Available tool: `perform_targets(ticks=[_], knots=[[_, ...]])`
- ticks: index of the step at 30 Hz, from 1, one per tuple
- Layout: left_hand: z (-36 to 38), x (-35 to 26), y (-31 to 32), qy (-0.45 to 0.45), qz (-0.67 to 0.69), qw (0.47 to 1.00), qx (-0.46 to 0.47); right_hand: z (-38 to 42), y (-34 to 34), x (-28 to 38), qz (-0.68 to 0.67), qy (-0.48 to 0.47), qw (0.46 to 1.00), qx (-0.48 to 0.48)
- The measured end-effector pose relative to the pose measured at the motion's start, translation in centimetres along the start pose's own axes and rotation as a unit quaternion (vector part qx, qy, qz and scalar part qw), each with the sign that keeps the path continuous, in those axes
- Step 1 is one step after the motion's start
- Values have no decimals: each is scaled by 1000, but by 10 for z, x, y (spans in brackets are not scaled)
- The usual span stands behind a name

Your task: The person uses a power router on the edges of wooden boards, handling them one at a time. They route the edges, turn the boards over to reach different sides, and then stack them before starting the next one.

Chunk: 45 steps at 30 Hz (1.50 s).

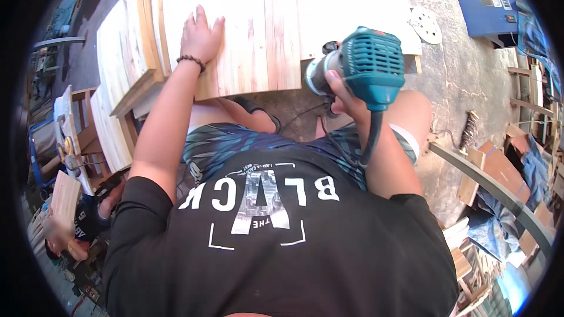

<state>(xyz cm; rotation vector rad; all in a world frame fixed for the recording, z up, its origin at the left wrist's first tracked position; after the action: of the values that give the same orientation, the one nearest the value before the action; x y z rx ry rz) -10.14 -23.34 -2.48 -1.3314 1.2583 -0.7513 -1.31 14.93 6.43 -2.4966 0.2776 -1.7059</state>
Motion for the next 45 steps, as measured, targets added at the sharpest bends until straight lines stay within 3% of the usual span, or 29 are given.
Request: perform_targets(ticks=[1, 4, 9, 13, 16, 21, 27, 30, 31, 34, 35, 39, 40, 42, 45], knots=[[-1, 1, -1, -5, 12, 1000, -13, 3, 5, -5, 11, 7, 1000, 3], [-3, 2, -4, -68, 50, 994, 69, 11, 19, -9, 24, 36, 998, 38], [-1, -8, -10, -67, -4, 997, 46, 21, 40, -9, 76, 49, 989, 120], [0, -9, -11, -66, -6, 997, 43, 4, 62, 34, 184, -121, 973, 64], [-1, -10, -12, -63, -2, 997, 45, -7, 73, 39, 237, -147, 957, 79], [-3, -11, -14, -60, 6, 996, 59, -51, 81, 14, 155, -134, 979, 13], [-1, -12, -11, -43, 5, 998, 47, -142, 99, -55, 163, -243, 955, -47], [-1, -12, -13, -40, 13, 998, 54, -181, 117, -48, 137, -219, 966, 5], [0, -14, -16, -41, 18, 997, 60, -198, 122, -48, 11, -58, 997, -50], [-4, -15, -19, -44, 22, 997, 61, -237, 130, -43, 82, -100, 988, -79], [-4, -15, -18, -44, 19, 997, 61, -249, 131, -46, 31, -124, 984, -126], [0, -15, -20, -51, 20, 997, 61, -301, 143, -65, 41, -163, 969, -180], [-2, -15, -21, -54, 22, 996, 62, -315, 146, -68, 107, -228, 950, -182], [-5, -18, -22, -55, 18, 996, 69, -345, 145, -97, 57, -162, 965, -197], [-2, -19, -25, -57, 1, 996, 74, -348, 116, -79, -81, -107, 967, -215]])
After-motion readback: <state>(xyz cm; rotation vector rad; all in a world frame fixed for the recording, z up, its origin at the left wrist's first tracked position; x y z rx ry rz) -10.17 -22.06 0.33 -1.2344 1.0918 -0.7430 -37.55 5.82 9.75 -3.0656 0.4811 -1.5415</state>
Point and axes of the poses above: each hand's wrist, its own z-axis away from the middle knuckle, its own y-axis out of the palm, x = y × z, the point moved 8 cm from there along -z, towards the middle knuckle, and after that the axes turned 9 degrees about -x, right-handed, at the moved point
